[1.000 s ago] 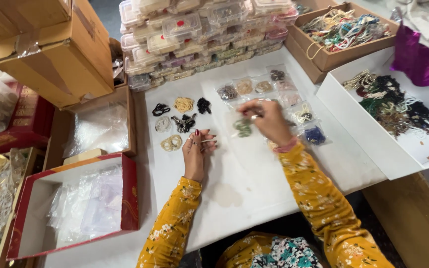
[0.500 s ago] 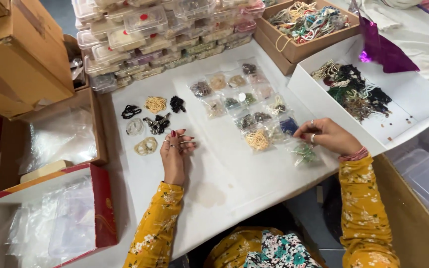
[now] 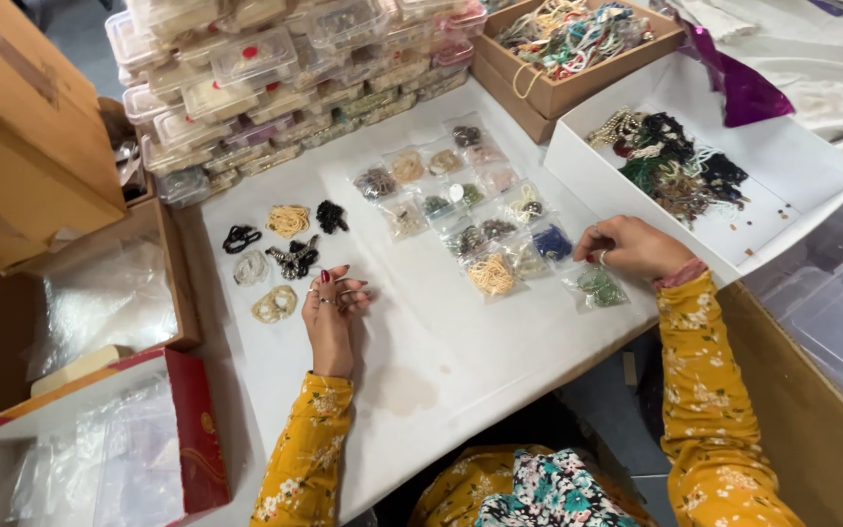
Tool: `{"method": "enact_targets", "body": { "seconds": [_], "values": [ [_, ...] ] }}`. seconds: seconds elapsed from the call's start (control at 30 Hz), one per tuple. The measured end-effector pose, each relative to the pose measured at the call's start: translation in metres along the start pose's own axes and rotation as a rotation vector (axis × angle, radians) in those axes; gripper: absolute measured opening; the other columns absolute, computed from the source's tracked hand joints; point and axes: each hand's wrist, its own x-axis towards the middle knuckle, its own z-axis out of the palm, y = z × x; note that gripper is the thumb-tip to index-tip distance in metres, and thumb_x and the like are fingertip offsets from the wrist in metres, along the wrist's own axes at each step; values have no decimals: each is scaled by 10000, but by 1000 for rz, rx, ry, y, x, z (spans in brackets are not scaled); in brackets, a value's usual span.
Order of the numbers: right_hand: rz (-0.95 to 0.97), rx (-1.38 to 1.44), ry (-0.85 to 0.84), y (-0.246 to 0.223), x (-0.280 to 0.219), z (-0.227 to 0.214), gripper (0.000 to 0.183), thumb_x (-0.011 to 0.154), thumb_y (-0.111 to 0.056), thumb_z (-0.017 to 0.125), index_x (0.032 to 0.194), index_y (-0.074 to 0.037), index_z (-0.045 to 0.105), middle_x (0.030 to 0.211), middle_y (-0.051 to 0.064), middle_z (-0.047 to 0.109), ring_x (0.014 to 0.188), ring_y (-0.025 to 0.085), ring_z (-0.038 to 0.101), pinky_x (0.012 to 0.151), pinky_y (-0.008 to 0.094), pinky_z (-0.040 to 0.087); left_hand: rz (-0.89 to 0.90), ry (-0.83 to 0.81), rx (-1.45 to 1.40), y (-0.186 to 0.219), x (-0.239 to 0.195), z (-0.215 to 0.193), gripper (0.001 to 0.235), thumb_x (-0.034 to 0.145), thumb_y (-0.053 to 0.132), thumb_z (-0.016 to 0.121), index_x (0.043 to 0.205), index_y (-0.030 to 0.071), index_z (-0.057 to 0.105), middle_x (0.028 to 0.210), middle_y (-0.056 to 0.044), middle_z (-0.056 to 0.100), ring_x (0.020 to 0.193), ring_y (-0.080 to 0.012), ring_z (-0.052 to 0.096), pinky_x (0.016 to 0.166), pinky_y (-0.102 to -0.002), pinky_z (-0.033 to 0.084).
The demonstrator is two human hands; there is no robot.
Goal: Sorting various necklaces, beads, and jewelry items and packing them into plastic bags and storage boxes.
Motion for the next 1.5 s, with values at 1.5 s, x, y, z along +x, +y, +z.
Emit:
{"method": "enact_targets", "body": {
  "seconds": [1.5],
  "values": [
    [-668,-335,190,-202,129,220,256,913,-326,711,1099,-154,675,887,77,708,737,280,676,673,418,540,-50,704,1864,200,-82,-314,441,856,322,795,1160,25,680,1214,-252,632,1131,-466,606,922,-516,517]
  ]
}}
